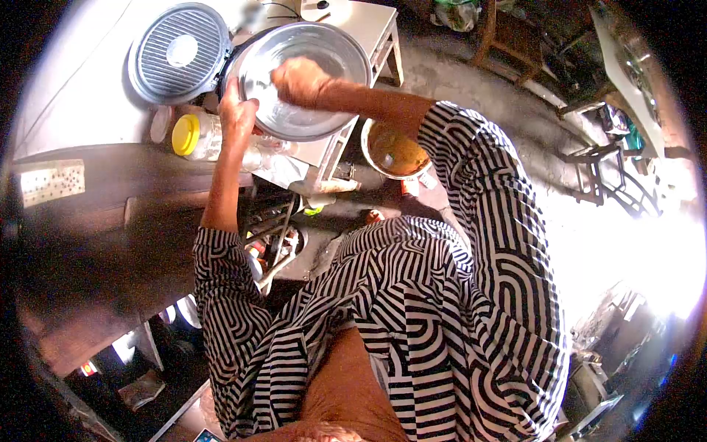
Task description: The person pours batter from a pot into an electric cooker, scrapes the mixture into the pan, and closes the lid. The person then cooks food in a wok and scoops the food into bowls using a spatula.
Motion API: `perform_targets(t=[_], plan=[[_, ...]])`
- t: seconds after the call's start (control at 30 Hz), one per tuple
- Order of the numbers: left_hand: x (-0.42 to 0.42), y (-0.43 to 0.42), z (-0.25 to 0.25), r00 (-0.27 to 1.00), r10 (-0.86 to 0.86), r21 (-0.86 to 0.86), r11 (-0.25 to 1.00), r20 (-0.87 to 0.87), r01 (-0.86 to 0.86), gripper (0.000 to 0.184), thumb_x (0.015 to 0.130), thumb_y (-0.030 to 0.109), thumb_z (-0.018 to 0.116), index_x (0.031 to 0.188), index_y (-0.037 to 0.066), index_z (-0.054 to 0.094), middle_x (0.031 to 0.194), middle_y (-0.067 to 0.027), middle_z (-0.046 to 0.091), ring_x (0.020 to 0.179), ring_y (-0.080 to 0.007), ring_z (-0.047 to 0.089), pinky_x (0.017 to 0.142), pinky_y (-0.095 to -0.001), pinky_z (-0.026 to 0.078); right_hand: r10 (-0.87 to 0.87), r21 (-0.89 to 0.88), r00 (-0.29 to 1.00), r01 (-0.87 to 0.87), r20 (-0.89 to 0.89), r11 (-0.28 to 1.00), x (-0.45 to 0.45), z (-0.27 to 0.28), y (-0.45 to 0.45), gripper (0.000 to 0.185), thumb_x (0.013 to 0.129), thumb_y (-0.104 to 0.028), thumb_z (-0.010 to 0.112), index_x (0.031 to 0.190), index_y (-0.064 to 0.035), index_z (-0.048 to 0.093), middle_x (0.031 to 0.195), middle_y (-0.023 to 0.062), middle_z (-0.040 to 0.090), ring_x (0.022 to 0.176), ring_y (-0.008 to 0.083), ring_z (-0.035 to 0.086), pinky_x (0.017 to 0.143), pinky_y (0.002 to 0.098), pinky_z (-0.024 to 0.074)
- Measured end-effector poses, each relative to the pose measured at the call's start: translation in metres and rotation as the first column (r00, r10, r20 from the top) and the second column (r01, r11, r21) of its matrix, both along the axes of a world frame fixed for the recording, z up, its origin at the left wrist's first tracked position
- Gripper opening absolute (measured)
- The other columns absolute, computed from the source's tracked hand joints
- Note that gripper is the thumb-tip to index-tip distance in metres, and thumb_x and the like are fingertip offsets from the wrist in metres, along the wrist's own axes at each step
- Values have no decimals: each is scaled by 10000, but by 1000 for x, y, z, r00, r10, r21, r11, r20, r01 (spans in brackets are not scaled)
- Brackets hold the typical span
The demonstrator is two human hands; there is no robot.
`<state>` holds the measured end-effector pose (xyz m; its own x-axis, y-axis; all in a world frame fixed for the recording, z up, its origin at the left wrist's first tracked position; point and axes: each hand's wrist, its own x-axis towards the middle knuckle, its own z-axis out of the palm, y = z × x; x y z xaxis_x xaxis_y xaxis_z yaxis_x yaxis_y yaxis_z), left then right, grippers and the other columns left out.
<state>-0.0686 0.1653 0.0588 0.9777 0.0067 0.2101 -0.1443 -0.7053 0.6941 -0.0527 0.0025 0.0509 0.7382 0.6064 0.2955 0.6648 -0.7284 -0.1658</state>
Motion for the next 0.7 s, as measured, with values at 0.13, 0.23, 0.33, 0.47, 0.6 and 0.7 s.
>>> perform_targets(t=[0.13,0.23,0.33,0.47,0.6,0.7], plan=[[-6,10,-9,1000,5,-137,991,9,-3,351,628,-23,450,977,-9,492,777,-176,586,719,-280,583,671,-366,446,276,-137,952,-294,-133,946,-9,-19,-8,204,736,-70,499,924,7,516,634,144,556,557,202,588,428,340,483],[-11,11,-9,995,-58,-245,966,86,77,386,625,-29,467,1008,13,498,776,-115,585,694,-183,568,645,-319,462,232,-282,940,-158,250,946,1,3,-28,75,752,-94,531,785,-32,557,716,127,595,645,219,605,550,321,524],[-13,7,-3,998,-47,-362,932,-39,30,393,632,-35,457,1022,1,489,795,-115,593,690,-178,566,667,-291,457,-24,-169,1000,22,-8,985,24,12,-28,54,732,-87,540,731,-35,555,668,117,592,609,217,608,521,320,516],[-8,4,4,999,-24,-264,964,25,29,398,640,-38,462,1037,-11,479,814,-126,595,705,-181,570,697,-300,454,231,-263,964,-192,128,945,-2,5,-19,88,734,-91,544,702,-10,535,675,113,593,617,222,613,491,312,507],[-9,7,12,959,-89,-136,982,268,129,415,654,-56,460,1068,-19,468,853,-157,595,759,-200,584,728,-299,443,553,-465,817,-429,167,774,-15,-25,-30,159,743,-99,565,830,15,494,704,97,594,606,189,601,518,289,517],[-1,18,6,935,-108,-51,990,337,133,429,658,-61,460,1084,-20,460,876,-163,595,785,-201,586,735,-295,439,463,-416,883,-395,72,819,4,-21,-44,107,748,-88,555,787,2,512,683,96,588,629,195,610,520,293,517]])
